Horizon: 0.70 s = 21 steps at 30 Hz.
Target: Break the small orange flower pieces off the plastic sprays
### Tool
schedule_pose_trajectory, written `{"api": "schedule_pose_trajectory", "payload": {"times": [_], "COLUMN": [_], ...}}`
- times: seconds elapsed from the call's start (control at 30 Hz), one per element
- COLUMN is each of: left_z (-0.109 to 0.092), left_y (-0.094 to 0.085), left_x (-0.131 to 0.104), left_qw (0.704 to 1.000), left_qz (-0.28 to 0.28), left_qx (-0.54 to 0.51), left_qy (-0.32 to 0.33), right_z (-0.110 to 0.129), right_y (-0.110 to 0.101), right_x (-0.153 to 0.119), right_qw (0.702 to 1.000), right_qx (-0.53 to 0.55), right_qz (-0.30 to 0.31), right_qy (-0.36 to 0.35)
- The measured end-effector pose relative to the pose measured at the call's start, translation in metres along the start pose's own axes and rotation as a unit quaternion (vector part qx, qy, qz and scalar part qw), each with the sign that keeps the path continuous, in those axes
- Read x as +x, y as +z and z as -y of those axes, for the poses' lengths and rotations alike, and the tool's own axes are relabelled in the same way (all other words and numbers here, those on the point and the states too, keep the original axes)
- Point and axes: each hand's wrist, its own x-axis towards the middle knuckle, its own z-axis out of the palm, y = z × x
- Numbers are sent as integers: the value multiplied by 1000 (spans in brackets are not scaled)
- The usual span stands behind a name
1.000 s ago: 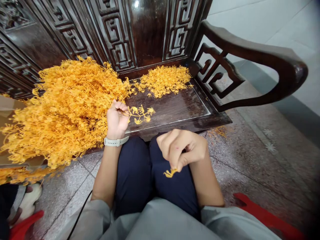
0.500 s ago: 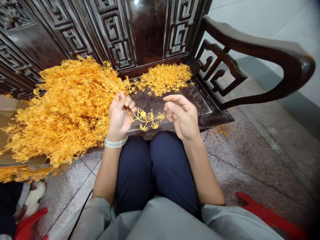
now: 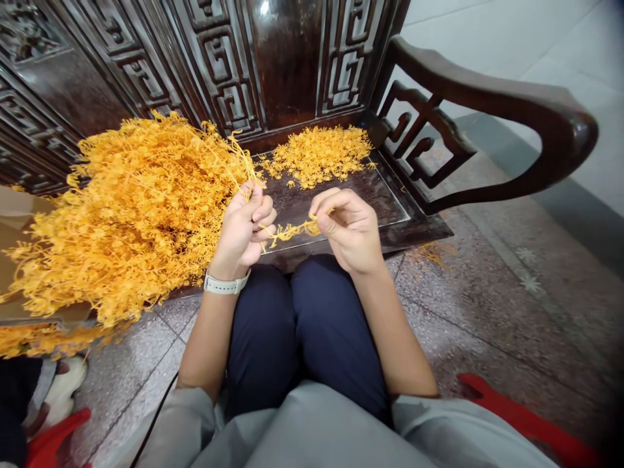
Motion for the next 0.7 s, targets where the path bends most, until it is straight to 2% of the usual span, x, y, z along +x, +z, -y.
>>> {"api": "schedule_pose_trajectory", "payload": {"times": [0.1, 0.2, 0.3, 0.37, 0.4, 0.43, 0.47, 0.5, 0.53, 0.57, 0.6, 0.63, 0.67, 0.7], "left_z": [-1, -1, 0, 2, 2, 3, 4, 5, 5, 6, 6, 6, 6, 6], "left_y": [-1, -6, -18, -25, -27, -26, -25, -23, -21, -19, -17, -17, -18, -19], "left_x": [1, 0, 2, 3, 4, 5, 6, 6, 7, 7, 8, 9, 9, 10], "left_qw": [1000, 1000, 999, 997, 997, 997, 997, 997, 997, 997, 996, 996, 996, 995], "left_qz": [14, 14, -32, -61, -67, -67, -63, -60, -60, -60, -62, -63, -66, -68], "left_qx": [18, 25, 20, 3, -7, -16, -23, -28, -32, -35, -39, -45, -51, -57], "left_qy": [-13, -11, 24, 44, 47, 46, 42, 41, 41, 42, 42, 43, 42, 41], "right_z": [-3, 0, 6, 11, 15, 18, 22, 27, 31, 34, 36, 36, 33, 28], "right_y": [1, -12, -34, -43, -44, -43, -41, -40, -38, -38, -40, -43, -47, -51], "right_x": [1, 4, 6, 3, 0, -3, -7, -10, -12, -13, -13, -12, -9, -6], "right_qw": [997, 987, 972, 973, 978, 984, 983, 970, 941, 898, 857, 837, 850, 889], "right_qx": [49, 103, 130, 143, 153, 166, 180, 191, 201, 211, 222, 230, 232, 225], "right_qz": [-61, -114, -192, -184, -140, -67, 31, 148, 272, 383, 460, 491, 470, 396], "right_qy": [25, 54, 26, 3, -4, -8, -13, -20, -33, -49, -63, -66, -58, -38]}}
